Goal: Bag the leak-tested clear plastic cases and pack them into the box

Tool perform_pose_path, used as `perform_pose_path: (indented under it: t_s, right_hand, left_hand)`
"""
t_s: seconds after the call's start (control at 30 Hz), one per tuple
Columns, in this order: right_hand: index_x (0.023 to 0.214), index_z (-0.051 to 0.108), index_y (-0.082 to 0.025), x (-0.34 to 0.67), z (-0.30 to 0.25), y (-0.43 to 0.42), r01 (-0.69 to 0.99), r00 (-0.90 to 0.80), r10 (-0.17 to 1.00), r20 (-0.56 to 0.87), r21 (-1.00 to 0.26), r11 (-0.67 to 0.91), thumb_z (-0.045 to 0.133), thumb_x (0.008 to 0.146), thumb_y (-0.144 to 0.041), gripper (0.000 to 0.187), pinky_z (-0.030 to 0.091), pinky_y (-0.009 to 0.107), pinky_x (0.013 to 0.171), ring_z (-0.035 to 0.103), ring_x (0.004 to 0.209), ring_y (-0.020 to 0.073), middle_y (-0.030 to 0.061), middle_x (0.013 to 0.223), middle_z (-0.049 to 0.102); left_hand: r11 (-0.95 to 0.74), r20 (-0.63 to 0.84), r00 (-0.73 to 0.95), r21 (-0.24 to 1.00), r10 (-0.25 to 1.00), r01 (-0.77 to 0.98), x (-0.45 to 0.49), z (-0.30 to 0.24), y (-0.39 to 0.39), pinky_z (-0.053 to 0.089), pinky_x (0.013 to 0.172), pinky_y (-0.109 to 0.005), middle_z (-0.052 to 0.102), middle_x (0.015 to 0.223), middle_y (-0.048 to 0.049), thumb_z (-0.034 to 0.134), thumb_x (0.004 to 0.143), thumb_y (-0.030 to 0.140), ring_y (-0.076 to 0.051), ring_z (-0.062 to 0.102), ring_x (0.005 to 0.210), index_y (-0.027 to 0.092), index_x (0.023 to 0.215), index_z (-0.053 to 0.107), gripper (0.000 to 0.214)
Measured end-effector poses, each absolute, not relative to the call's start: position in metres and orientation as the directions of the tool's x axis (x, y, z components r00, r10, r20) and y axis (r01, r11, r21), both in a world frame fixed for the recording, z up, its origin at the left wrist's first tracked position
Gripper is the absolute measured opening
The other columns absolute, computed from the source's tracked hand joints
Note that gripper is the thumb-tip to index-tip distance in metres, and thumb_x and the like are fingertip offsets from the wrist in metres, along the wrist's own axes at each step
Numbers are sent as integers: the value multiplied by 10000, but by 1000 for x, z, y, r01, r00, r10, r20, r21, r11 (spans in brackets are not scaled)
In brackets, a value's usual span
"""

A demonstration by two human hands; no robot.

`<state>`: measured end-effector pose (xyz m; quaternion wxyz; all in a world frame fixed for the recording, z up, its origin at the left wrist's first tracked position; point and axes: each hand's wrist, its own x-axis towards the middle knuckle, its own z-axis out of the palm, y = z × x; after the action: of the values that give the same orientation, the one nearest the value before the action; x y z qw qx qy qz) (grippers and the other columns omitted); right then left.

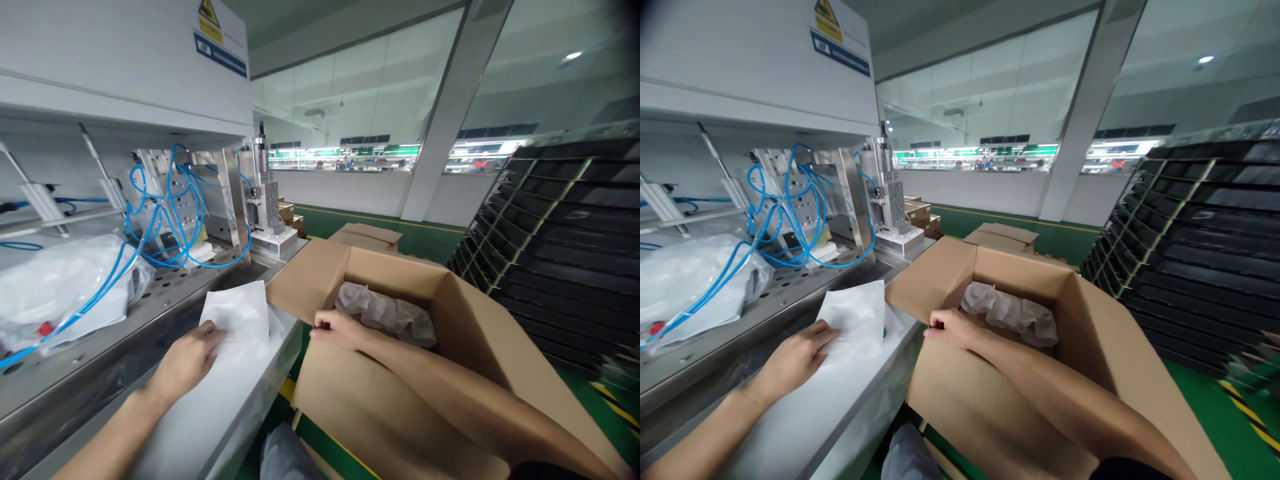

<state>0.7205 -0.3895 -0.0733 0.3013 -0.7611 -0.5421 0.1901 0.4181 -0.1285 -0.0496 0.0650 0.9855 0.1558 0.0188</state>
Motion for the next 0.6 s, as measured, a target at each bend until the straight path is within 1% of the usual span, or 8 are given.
perform_pose_path:
  t_s: [0.17,0.37,0.47,0.6]
  right_hand:
    - [757,594,-178,721,-75,-390,710,346,938,27,-661,-243,687,851,-416,272,324,236,599,495,654,109,-36,711,599]
    - [744,582,-179,722,-76,-389,713,342,939,33,-660,-237,686,842,-420,281,320,242,600,495,653,111,-35,704,598]
    - [748,586,-180,721,-74,-389,708,350,937,22,-660,-249,686,845,-418,275,324,240,601,493,651,110,-35,710,607]
    - [743,584,-181,720,-73,-389,707,355,934,27,-662,-250,693,840,-402,265,332,236,611,495,657,108,-35,715,608]
  left_hand:
    - [-942,20,949,126,315,310,418,-49,-129,527,938,-361,603,1204,-86,416,822,30,-243,654,1077,253,1208,641,499]
    - [-942,13,950,132,313,309,419,-47,-131,526,957,-375,605,1210,-91,417,823,35,-252,649,1100,245,1160,651,460]
    - [-941,13,949,130,316,312,419,-47,-130,528,959,-369,603,1227,-92,425,834,47,-250,648,1110,251,1177,648,456]
    - [-939,2,947,134,320,317,418,-47,-130,535,965,-398,600,1237,-101,412,839,45,-261,646,1107,244,1196,643,469]
